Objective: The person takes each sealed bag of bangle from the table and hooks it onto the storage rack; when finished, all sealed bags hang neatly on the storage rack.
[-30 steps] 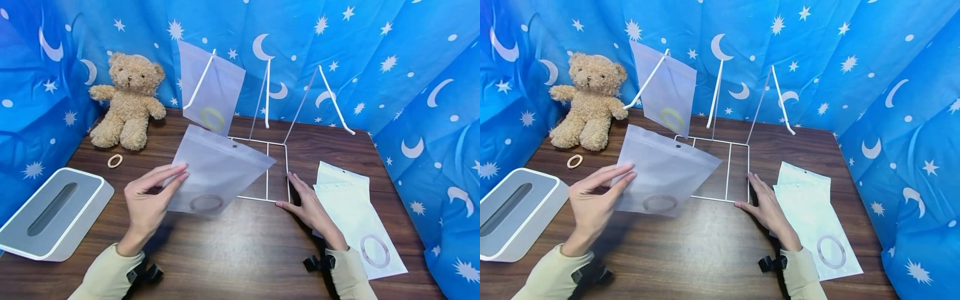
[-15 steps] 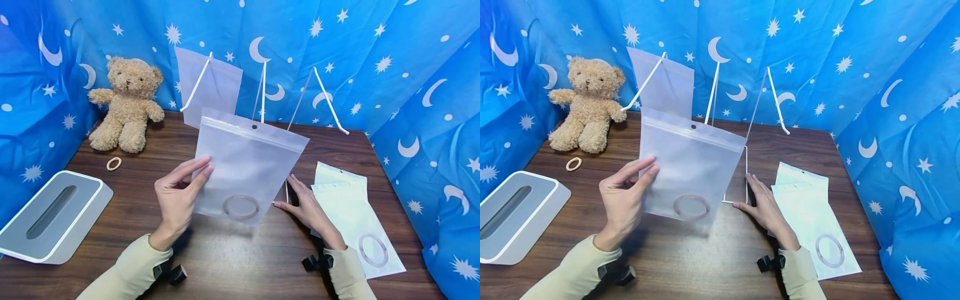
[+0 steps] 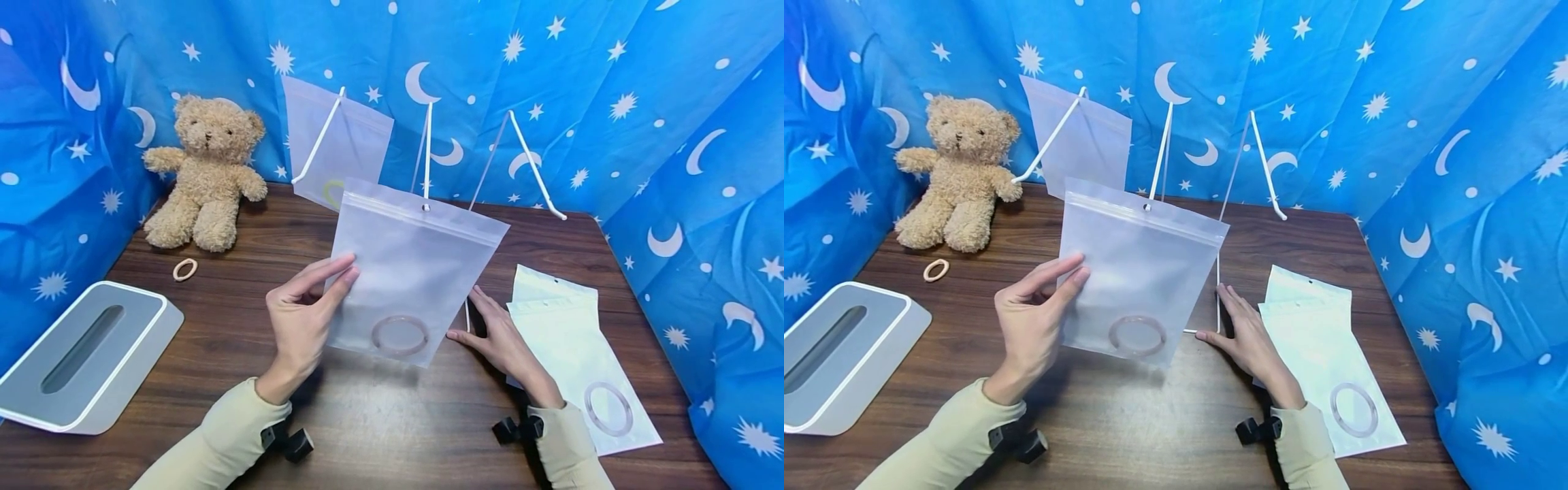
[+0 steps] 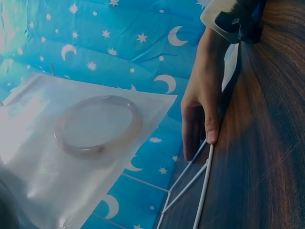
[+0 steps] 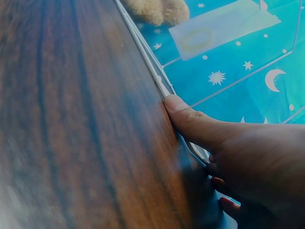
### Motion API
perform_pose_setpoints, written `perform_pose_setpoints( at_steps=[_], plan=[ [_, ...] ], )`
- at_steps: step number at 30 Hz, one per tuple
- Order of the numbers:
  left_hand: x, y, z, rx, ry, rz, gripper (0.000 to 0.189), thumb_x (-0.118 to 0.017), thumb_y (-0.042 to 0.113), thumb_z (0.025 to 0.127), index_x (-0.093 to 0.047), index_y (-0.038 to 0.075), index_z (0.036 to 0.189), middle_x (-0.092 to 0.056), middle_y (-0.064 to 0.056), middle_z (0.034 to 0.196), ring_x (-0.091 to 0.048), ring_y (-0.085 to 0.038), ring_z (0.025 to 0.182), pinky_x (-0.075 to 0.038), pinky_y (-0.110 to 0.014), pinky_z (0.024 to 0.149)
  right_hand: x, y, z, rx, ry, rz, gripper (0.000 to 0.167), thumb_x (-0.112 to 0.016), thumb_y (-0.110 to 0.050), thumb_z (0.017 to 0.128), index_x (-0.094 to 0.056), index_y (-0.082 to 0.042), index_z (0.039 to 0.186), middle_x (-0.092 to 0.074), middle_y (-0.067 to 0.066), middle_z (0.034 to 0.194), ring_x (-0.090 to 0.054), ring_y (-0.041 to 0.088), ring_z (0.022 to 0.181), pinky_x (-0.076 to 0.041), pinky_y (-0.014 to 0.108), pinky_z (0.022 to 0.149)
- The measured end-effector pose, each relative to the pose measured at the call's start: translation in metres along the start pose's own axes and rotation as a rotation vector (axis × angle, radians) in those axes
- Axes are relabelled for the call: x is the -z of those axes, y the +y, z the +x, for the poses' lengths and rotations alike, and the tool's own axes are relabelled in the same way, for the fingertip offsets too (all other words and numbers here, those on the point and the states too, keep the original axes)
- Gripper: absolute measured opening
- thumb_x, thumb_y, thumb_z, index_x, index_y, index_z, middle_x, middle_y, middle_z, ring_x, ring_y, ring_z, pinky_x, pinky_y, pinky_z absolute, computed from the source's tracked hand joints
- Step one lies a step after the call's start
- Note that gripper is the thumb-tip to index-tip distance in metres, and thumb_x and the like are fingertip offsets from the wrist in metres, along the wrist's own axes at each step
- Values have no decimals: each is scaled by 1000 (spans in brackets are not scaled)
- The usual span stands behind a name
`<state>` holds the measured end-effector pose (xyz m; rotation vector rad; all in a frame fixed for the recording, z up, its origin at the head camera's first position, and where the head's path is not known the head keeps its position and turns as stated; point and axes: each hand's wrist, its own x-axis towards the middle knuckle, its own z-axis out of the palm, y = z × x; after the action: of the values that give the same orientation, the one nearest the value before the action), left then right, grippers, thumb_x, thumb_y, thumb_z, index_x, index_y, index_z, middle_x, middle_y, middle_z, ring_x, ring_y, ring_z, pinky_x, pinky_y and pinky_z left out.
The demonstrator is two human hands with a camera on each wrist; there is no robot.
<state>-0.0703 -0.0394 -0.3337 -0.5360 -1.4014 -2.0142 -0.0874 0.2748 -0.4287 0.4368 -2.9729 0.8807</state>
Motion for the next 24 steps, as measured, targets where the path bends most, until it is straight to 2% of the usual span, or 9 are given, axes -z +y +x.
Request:
perform_pose_setpoints(
  at_steps=[4, 7, 10, 12, 15, 17, 19, 22, 24],
  plan=[
    [-8, -2, 3, 4, 10, -7, 22, -70, -22, 77, -70, -16, 97, -70, -26, 98, -70, -24, 89, -57, -24, 73, 2, 1, -1, -19, -7, 3, 95, -71, -53, 85, -23, -15, 157, -21, 13, 160, -21, 35, 144, -21, 62, 111],
    [-15, -2, 7, 21, 31, 25, 20, -71, -19, 78, -70, -16, 97, -71, -24, 96, -62, -10, 67, -50, -14, 61, 3, 1, -2, -21, -7, 4, 95, -71, -54, 84, -24, -15, 157, -21, 14, 160, -21, 36, 144, -19, 63, 112],
    [-23, -6, 12, 48, 66, 63, 18, -73, -15, 79, -71, -15, 97, -72, -22, 95, -47, -4, 57, -39, -10, 51, 3, 1, -2, -17, -6, 6, 94, -71, -55, 84, -25, -16, 156, -22, 13, 160, -21, 36, 144, -16, 64, 112],
    [-27, -12, 15, 63, 88, 74, 19, -73, -13, 80, -71, -14, 98, -72, -20, 95, -52, -5, 61, -38, -11, 50, 4, 1, -2, -19, -6, 7, 95, -70, -56, 83, -26, -16, 156, -22, 13, 160, -21, 36, 144, -16, 65, 111],
    [-34, -23, 22, 65, 112, 41, 20, -73, -12, 80, -71, -14, 100, -72, -20, 97, -65, -11, 79, -45, -13, 57, 4, 1, -1, -25, -7, 8, 95, -70, -57, 83, -26, -15, 156, -22, 14, 160, -21, 36, 144, -15, 65, 111],
    [-39, -30, 27, 65, 124, 16, 20, -73, -12, 80, -70, -15, 100, -72, -20, 98, -64, -10, 77, -44, -12, 57, 3, 1, -1, -27, -8, 9, 95, -70, -57, 83, -26, -14, 156, -23, 14, 160, -21, 37, 144, -16, 64, 112],
    [-43, -37, 33, 64, 137, 8, 21, -73, -11, 81, -70, -14, 101, -72, -21, 98, -61, -8, 72, -42, -12, 55, 2, 1, -1, -24, -6, 8, 95, -71, -56, 84, -27, -14, 156, -23, 14, 159, -21, 36, 144, -17, 64, 112],
    [-49, -46, 41, 65, 162, 35, 21, -74, -8, 82, -71, -13, 102, -72, -20, 97, -40, -1, 52, -30, -12, 44, 1, 1, -1, -19, -2, 7, 94, -71, -55, 84, -27, -14, 156, -24, 15, 159, -22, 37, 144, -17, 64, 112],
    [-52, -51, 47, 70, 182, 40, 21, -74, -7, 82, -71, -12, 102, -72, -20, 96, -38, 0, 47, -28, -12, 42, 1, -1, -1, -21, -1, 9, 94, -71, -56, 84, -27, -14, 156, -24, 15, 159, -22, 37, 144, -17, 64, 112]
  ],
)
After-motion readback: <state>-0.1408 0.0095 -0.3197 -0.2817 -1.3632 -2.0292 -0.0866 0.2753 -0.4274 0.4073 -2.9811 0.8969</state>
